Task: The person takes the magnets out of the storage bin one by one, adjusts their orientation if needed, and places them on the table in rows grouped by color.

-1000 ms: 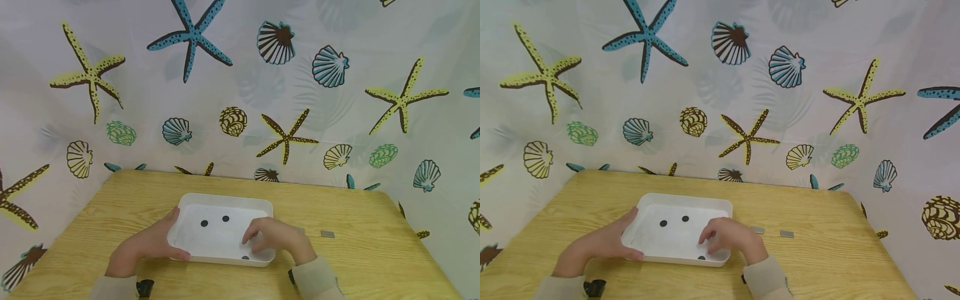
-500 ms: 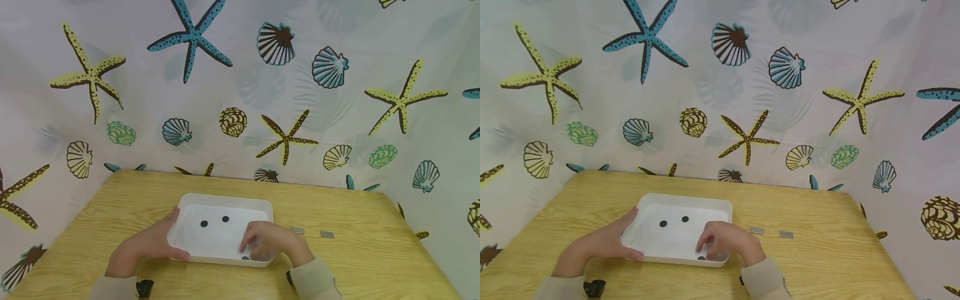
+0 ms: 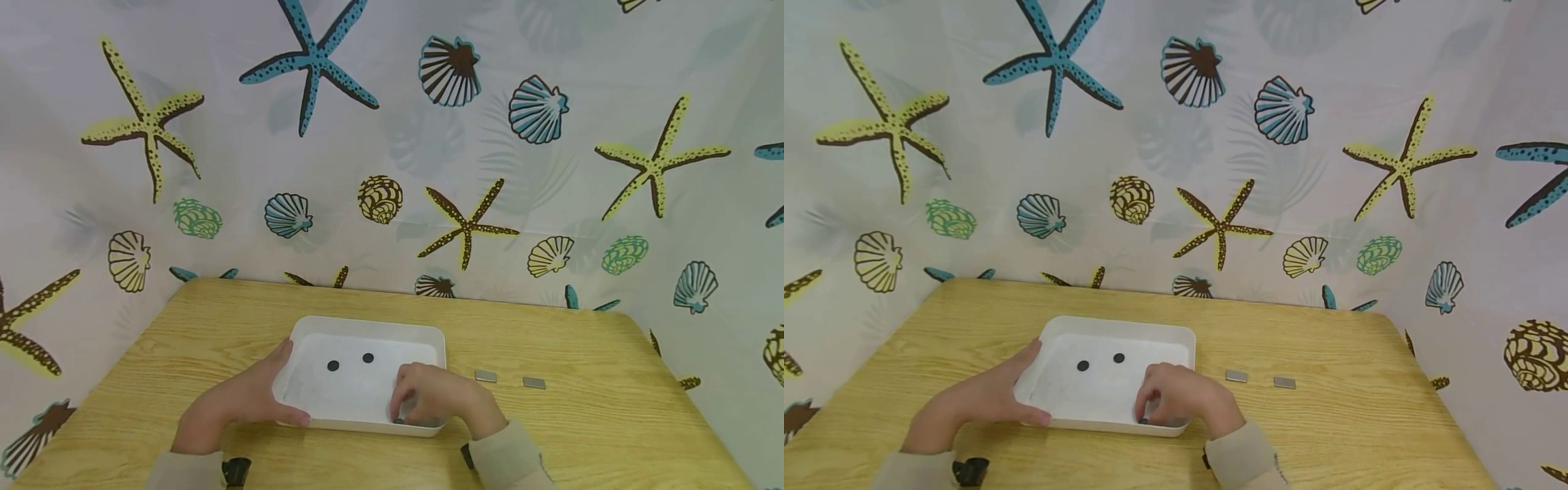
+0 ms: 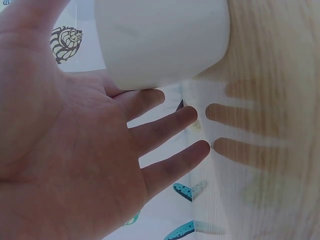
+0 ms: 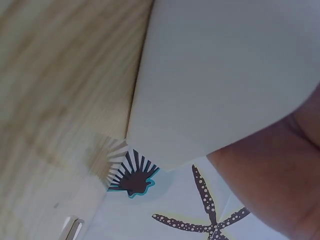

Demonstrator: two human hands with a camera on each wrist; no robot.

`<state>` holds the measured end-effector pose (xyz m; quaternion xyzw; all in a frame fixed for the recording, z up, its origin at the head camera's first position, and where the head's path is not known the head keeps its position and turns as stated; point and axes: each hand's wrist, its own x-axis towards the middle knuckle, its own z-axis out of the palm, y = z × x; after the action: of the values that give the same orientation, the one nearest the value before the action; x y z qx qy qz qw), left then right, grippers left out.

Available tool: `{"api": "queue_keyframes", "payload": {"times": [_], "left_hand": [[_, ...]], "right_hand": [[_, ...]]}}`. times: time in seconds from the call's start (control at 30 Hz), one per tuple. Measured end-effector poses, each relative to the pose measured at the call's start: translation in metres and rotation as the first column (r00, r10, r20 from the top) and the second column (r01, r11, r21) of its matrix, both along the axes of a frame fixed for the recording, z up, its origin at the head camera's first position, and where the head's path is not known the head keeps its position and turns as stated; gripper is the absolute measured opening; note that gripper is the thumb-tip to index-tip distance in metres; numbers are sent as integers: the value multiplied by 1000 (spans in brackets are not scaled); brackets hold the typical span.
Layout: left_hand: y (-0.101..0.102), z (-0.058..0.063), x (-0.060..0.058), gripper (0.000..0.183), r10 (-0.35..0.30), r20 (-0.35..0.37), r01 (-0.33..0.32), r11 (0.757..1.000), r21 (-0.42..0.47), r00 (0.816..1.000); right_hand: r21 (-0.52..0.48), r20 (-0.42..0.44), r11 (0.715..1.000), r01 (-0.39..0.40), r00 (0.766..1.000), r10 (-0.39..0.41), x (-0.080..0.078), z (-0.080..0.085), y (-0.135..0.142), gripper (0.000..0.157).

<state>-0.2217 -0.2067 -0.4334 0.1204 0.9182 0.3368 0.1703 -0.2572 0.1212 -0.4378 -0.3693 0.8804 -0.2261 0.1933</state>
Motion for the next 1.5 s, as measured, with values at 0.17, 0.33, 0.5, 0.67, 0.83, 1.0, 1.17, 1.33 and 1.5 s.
{"api": "queue_keyframes", "payload": {"times": [0.17,0.33,0.5,0.67,0.83,1.0,1.17,1.33,1.5], "left_hand": [[0,0,-1,144,-2,-1,2,1000,0,1000],[0,0,-1,144,-7,-7,7,1000,0,1000],[0,0,-1,144,-8,-9,8,1000,0,1000],[1,0,-1,145,-2,-10,2,1000,-8,1000],[0,-1,-1,145,2,-14,-2,1000,-13,1000],[0,-3,-2,145,-5,-18,5,1000,-6,1000],[-1,-5,-3,145,-16,-24,16,1000,-1,1000],[-1,-4,-3,145,-15,-16,15,1000,16,1000],[-2,-4,-2,145,-12,-13,12,1000,12,1000]], "right_hand": [[6,-9,1000,8,1000,-8,0,-1,1,17],[24,-28,999,-34,999,35,0,-1,0,18],[18,-44,999,-39,998,40,-1,-2,0,14],[21,-52,1000,-13,999,14,0,-2,0,11],[19,-64,999,47,997,-46,0,-2,2,11],[-13,-79,996,84,993,-85,-2,0,5,11],[-42,-81,994,98,992,-101,-4,5,8,9],[-63,-79,991,118,989,-123,-3,11,13,8],[-72,-79,987,146,985,-151,-3,18,18,8]]}}
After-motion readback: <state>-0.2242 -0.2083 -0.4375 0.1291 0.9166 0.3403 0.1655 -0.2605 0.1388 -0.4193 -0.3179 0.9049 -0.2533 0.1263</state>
